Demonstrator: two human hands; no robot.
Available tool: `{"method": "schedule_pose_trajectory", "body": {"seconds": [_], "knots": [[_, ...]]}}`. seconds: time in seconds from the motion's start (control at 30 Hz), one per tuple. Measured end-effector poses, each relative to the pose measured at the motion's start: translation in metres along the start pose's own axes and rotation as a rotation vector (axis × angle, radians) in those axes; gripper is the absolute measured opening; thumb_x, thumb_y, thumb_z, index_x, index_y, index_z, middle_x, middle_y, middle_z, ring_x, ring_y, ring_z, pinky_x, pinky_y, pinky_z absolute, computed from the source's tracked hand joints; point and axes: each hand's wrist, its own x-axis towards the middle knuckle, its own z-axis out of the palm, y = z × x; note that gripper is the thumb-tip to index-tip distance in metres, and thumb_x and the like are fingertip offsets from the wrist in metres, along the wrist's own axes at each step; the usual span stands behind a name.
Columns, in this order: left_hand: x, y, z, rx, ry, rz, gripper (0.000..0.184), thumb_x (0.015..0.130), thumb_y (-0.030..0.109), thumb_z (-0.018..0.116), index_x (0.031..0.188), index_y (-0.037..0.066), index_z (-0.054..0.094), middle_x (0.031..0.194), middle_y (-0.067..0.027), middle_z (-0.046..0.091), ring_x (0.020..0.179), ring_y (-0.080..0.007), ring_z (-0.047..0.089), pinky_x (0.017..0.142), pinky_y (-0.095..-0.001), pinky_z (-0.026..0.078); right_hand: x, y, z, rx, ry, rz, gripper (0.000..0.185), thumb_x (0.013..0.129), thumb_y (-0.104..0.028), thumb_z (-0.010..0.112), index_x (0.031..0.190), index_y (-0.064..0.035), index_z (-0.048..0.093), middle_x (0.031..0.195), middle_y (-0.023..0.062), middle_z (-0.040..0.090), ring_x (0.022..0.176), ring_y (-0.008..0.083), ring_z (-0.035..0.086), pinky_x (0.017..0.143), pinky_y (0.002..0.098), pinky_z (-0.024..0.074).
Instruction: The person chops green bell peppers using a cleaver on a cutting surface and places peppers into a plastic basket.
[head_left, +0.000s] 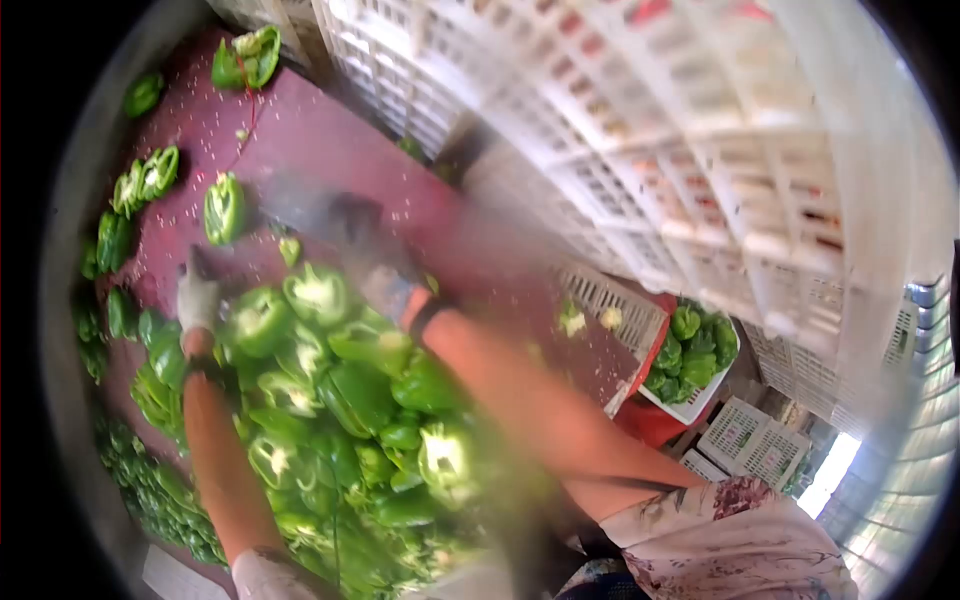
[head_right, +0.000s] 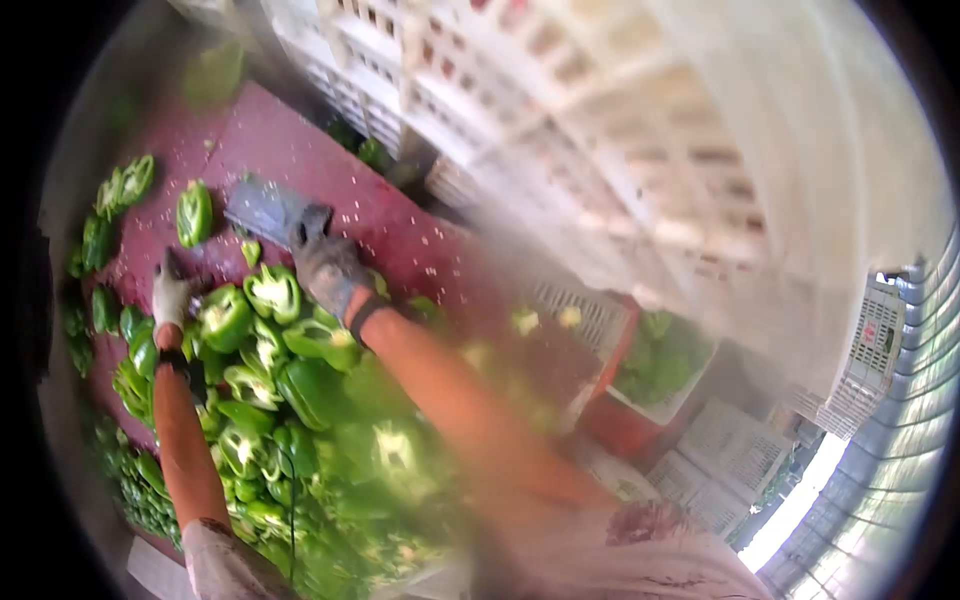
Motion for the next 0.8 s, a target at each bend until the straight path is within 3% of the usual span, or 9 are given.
{"method": "schedule_pose_trajectory", "body": {"seconds": [0.13, 0.17, 0.2, 0.23, 0.33, 0.43, 0.53, 0.73, 0.8], "knots": [[-0.011, 0.082, -0.041, 0.310, -0.102, -0.098, 0.045, 0.080, 0.044, 0.065, 0.112, 0.011, 0.068, 0.106, -0.0198, 0.066, 0.099, -0.0350, 0.063, 0.083, -0.0398, 0.049, -0.001, -0.003, -0.010, -0.056, -0.044, -0.006, 0.052, 0.086, -0.010, 0.046, 0.137, 0.0013, 0.043, 0.088, 0.0136, 0.064, 0.065, 0.0277, 0.062, 0.054, 0.0435, 0.0461], [-0.031, 0.107, -0.056, 0.111, 0.236, 0.085, 0.034, 0.085, 0.032, 0.064, 0.111, 0.010, 0.069, 0.107, -0.0167, 0.068, 0.097, -0.0288, 0.066, 0.085, -0.0353, 0.049, 0.002, -0.007, -0.011, -0.092, -0.024, 0.008, 0.052, 0.086, -0.011, 0.046, 0.137, 0.0003, 0.044, 0.088, 0.0138, 0.064, 0.066, 0.0285, 0.062, 0.055, 0.0440, 0.0465], [-0.061, 0.144, -0.073, -0.513, 0.253, 0.175, 0.027, 0.087, 0.015, 0.062, 0.111, 0.005, 0.068, 0.110, -0.0116, 0.069, 0.095, -0.0202, 0.065, 0.086, -0.0303, 0.048, 0.010, -0.008, -0.015, -0.128, -0.004, 0.022, 0.051, 0.087, -0.012, 0.046, 0.137, -0.0008, 0.044, 0.089, 0.0140, 0.064, 0.067, 0.0294, 0.062, 0.055, 0.0445, 0.0470], [-0.099, 0.191, -0.098, -0.800, 0.271, 0.294, 0.026, 0.088, 0.007, 0.061, 0.112, 0.002, 0.067, 0.108, -0.0071, 0.069, 0.095, -0.0147, 0.062, 0.086, -0.0265, 0.047, 0.021, -0.007, -0.011, 0.013, -0.028, 0.043, 0.051, 0.086, -0.013, 0.047, 0.136, -0.0018, 0.045, 0.089, 0.0142, 0.064, 0.068, 0.0290, 0.063, 0.055, 0.0449, 0.0471], [-0.219, 0.286, -0.185, -0.666, 0.394, 0.653, 0.026, 0.088, 0.009, 0.062, 0.111, -0.003, 0.066, 0.105, -0.0114, 0.068, 0.093, -0.0160, 0.063, 0.085, -0.0280, 0.048, 0.048, -0.004, 0.043, 0.357, 0.062, -0.028, 0.042, 0.084, -0.017, 0.053, 0.125, -0.0057, 0.053, 0.083, 0.0099, 0.064, 0.065, 0.0253, 0.061, 0.053, 0.0426, 0.0470], [-0.286, 0.302, -0.216, -0.612, 0.340, 0.725, 0.025, 0.089, 0.010, 0.061, 0.109, -0.003, 0.066, 0.103, -0.0115, 0.068, 0.092, -0.0163, 0.063, 0.084, -0.0282, 0.049, -0.032, 0.006, -0.103, -0.204, 0.335, -0.067, 0.041, 0.081, -0.018, 0.057, 0.120, -0.0054, 0.055, 0.073, 0.0054, 0.060, 0.058, 0.0238, 0.057, 0.052, 0.0392, 0.0463], [-0.332, 0.318, -0.250, -0.548, 0.304, 0.726, 0.024, 0.089, 0.010, 0.061, 0.107, -0.003, 0.066, 0.102, -0.0116, 0.068, 0.090, -0.0166, 0.062, 0.083, -0.0284, 0.049, -0.099, -0.021, -0.116, 0.844, 0.107, -0.141, 0.046, 0.078, -0.017, 0.058, 0.122, -0.0048, 0.054, 0.070, 0.0063, 0.056, 0.063, 0.0230, 0.057, 0.054, 0.0370, 0.0467], [-0.379, 0.323, -0.302, -0.472, 0.340, 0.634, 0.022, 0.089, 0.011, 0.060, 0.104, -0.003, 0.065, 0.099, -0.0117, 0.067, 0.087, -0.0171, 0.062, 0.080, -0.0287, 0.049, -0.253, 0.041, -0.187, 1.065, 0.000, -0.008, 0.037, 0.085, -0.016, 0.055, 0.119, -0.0025, 0.056, 0.094, 0.0106, 0.062, 0.088, 0.0239, 0.061, 0.077, 0.0369, 0.0490], [-0.391, 0.321, -0.308, -0.473, 0.360, 0.588, 0.021, 0.089, 0.012, 0.059, 0.103, -0.004, 0.065, 0.098, -0.0117, 0.067, 0.086, -0.0173, 0.062, 0.079, -0.0288, 0.049, -0.290, 0.087, -0.187, 0.760, -0.102, -0.085, 0.041, 0.091, -0.018, 0.051, 0.128, -0.0016, 0.051, 0.115, 0.0129, 0.059, 0.105, 0.0239, 0.057, 0.090, 0.0345, 0.0460]]}}
